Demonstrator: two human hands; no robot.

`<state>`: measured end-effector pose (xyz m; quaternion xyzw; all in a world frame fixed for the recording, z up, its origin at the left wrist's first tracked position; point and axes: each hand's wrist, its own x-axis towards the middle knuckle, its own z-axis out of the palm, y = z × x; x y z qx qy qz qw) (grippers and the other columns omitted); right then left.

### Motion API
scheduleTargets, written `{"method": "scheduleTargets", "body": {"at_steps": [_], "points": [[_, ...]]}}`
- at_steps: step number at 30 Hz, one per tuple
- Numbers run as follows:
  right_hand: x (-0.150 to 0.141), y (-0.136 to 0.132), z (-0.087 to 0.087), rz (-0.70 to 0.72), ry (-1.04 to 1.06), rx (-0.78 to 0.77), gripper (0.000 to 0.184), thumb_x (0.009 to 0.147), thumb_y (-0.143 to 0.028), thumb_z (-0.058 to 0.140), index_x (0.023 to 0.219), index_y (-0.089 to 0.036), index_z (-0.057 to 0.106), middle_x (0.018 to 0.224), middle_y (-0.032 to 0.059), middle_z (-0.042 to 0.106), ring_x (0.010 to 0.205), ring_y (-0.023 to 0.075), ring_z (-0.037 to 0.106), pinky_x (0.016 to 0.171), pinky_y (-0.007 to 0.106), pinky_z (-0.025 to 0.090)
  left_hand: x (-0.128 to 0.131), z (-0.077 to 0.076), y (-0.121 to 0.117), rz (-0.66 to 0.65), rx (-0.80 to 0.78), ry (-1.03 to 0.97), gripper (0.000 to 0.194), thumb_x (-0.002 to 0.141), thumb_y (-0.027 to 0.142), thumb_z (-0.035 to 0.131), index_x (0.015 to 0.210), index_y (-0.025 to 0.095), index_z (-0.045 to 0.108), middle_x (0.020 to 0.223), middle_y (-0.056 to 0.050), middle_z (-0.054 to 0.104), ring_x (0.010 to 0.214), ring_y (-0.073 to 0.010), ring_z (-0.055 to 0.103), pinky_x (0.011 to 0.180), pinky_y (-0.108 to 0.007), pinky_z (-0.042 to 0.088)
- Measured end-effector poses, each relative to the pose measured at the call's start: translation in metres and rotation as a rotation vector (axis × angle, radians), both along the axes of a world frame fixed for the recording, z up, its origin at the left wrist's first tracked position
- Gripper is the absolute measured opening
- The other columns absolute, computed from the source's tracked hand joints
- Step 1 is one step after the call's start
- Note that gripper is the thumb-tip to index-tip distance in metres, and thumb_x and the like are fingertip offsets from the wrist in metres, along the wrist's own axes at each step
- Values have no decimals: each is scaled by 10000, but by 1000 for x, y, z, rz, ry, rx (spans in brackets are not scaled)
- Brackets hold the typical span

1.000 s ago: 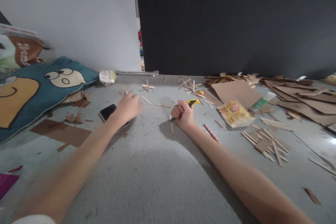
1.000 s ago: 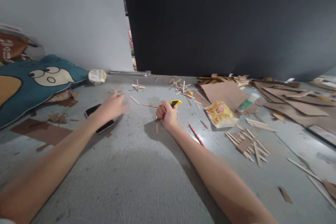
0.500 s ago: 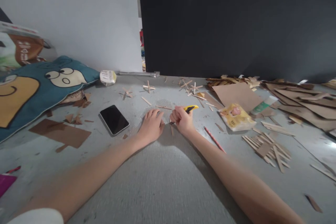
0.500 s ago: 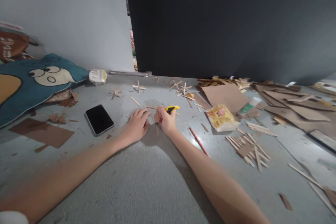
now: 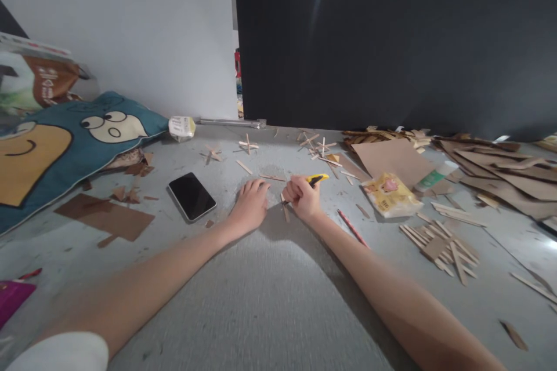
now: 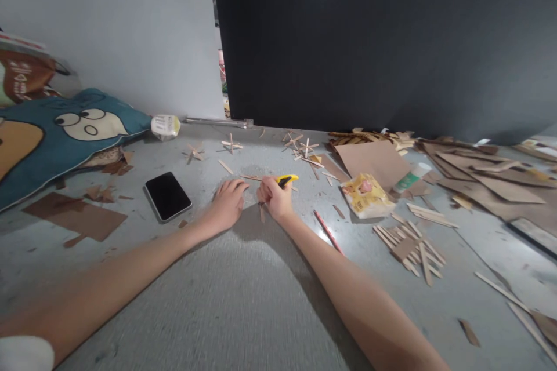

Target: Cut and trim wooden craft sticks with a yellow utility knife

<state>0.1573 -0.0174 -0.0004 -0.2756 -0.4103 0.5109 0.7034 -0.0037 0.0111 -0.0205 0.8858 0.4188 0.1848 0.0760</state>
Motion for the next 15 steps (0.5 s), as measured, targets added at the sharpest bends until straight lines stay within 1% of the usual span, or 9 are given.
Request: {"method": "scheduleTargets", "body": {"at_steps": [3, 9, 15], "points": [[1, -1, 1, -3, 5, -5, 644, 780, -374, 777, 468, -246, 229, 402, -97, 205, 369, 55, 145, 404, 269, 147, 1, 1, -1, 0, -1, 23, 548, 881, 21, 461, 1402, 163, 555, 1461, -163, 539, 1388, -327, 472, 1168, -519, 405], [6, -2, 6, -22, 28, -10, 648, 777, -358, 764, 476, -238, 203, 406, -99, 195, 378, 54, 139, 409, 261, 177, 1, 3, -2, 6, -11, 48, 536, 895, 30, 453, 1407, 160, 548, 1462, -163, 540, 1390, -334, 474, 1170, -522, 404], [5, 0, 1, -30, 50, -48, 653, 763, -363, 746, 476, -238, 173, 402, -104, 166, 365, 50, 133, 400, 258, 169, 2, 3, -2, 15, -16, 36, 513, 919, 40, 429, 1398, 170, 559, 1468, -154, 545, 1413, -323, 460, 1186, -512, 390]]}}
